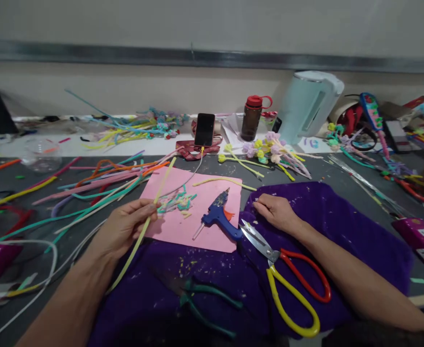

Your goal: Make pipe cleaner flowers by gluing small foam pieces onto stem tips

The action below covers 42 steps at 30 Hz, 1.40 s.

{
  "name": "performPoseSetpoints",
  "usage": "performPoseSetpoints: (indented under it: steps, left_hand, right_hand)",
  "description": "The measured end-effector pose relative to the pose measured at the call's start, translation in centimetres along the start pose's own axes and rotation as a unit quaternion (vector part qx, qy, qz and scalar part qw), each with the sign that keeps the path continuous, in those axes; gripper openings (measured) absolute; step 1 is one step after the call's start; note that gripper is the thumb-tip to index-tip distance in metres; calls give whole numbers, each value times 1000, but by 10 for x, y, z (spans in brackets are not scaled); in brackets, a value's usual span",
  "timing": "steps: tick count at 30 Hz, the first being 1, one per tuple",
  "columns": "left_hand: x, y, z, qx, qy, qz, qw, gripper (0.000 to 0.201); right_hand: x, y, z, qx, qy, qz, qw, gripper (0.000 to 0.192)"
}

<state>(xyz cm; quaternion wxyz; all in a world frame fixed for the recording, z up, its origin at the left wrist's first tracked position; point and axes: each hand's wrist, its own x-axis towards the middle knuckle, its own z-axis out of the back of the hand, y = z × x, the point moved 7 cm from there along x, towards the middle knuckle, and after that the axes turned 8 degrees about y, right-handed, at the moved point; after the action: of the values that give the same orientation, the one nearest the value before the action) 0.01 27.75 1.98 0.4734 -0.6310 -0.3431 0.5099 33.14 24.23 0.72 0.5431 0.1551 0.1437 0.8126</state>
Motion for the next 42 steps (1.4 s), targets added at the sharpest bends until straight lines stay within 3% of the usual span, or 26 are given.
performPoseSetpoints:
  steps: [8, 13, 19, 26, 35, 38, 42]
  left_hand:
    - [-6, 10, -15, -32, 28, 77, 996, 19]
    - [-15, 9, -27, 29, 80, 60, 995, 15]
    - [-21, 3, -34, 97, 88, 35, 991, 17]
    - [-21, 3, -37, 78, 112, 35, 990, 20]
    - [-27, 8, -55, 53, 174, 62, 981, 25]
    - [-30, 9, -61, 49, 194, 57, 978, 25]
    - [-29, 7, -57, 27, 187, 34, 981, 26]
  right_hand:
    - [2, -1, 1, 28, 11, 2, 1000, 32]
    - [-2, -2, 0, 30, 15, 10, 999, 30]
    - [-5, 1, -1, 20, 22, 10, 999, 28]
    - [2, -2, 1, 43, 0, -21, 999, 33]
    - [4, -7, 2, 79, -28, -47, 995, 33]
    - [6, -10, 3, 81, -12, -51, 995, 35]
    - [9, -6, 8, 103, 55, -80, 990, 33]
